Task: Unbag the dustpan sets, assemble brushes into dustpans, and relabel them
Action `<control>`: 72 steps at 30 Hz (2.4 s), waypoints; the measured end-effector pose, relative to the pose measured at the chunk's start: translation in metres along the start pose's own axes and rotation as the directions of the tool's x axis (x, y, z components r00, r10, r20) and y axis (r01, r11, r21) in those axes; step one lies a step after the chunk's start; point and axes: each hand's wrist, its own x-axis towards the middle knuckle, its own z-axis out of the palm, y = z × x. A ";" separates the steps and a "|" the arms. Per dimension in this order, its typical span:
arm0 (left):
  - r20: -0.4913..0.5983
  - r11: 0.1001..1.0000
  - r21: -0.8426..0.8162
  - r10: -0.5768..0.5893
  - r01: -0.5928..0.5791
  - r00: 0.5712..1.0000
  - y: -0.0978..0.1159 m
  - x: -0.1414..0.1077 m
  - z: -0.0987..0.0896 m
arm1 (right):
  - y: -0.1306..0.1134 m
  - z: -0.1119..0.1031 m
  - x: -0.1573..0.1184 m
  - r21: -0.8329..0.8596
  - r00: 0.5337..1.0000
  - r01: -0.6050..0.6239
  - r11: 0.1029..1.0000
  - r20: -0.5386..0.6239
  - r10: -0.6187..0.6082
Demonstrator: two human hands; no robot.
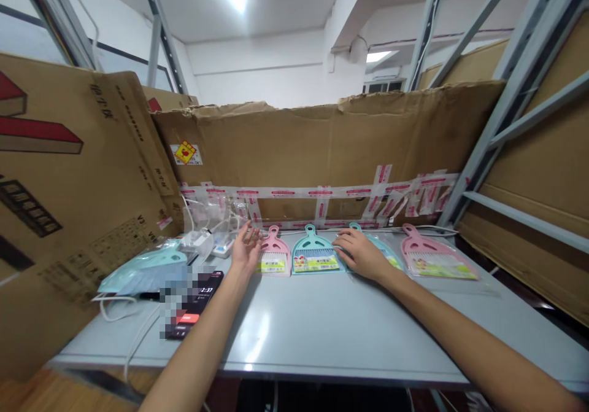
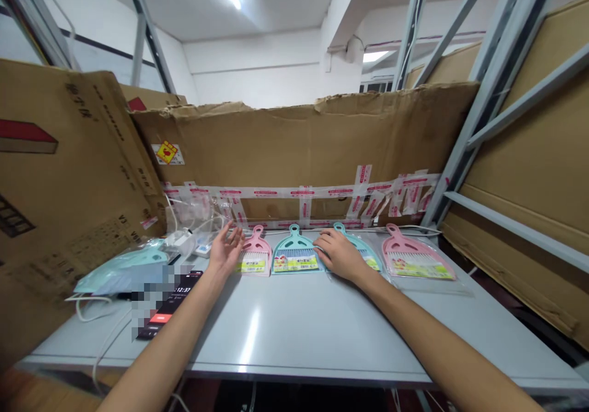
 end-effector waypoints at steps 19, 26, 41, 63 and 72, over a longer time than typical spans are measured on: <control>0.236 0.961 0.235 0.089 -0.146 0.968 -0.023 -0.026 0.020 | 0.018 0.025 -0.010 0.034 0.985 -0.130 0.991 0.122 0.125; 0.287 0.975 0.170 0.091 -0.145 0.954 -0.025 -0.029 0.023 | 0.019 0.030 -0.005 0.045 0.974 -0.199 0.979 0.119 0.192; 0.323 0.995 0.065 -0.090 0.073 0.942 -0.017 -0.026 0.019 | 0.010 0.032 0.005 0.060 0.953 -0.299 0.952 0.066 0.295; 0.371 0.989 0.149 -0.080 0.026 0.925 -0.020 -0.028 0.021 | 0.003 0.021 0.018 0.455 0.713 -0.610 0.648 -0.040 0.700; 0.384 0.977 0.210 -0.048 -0.037 0.922 -0.019 -0.028 0.021 | 0.026 0.000 0.011 0.675 0.685 -0.539 0.505 0.002 0.728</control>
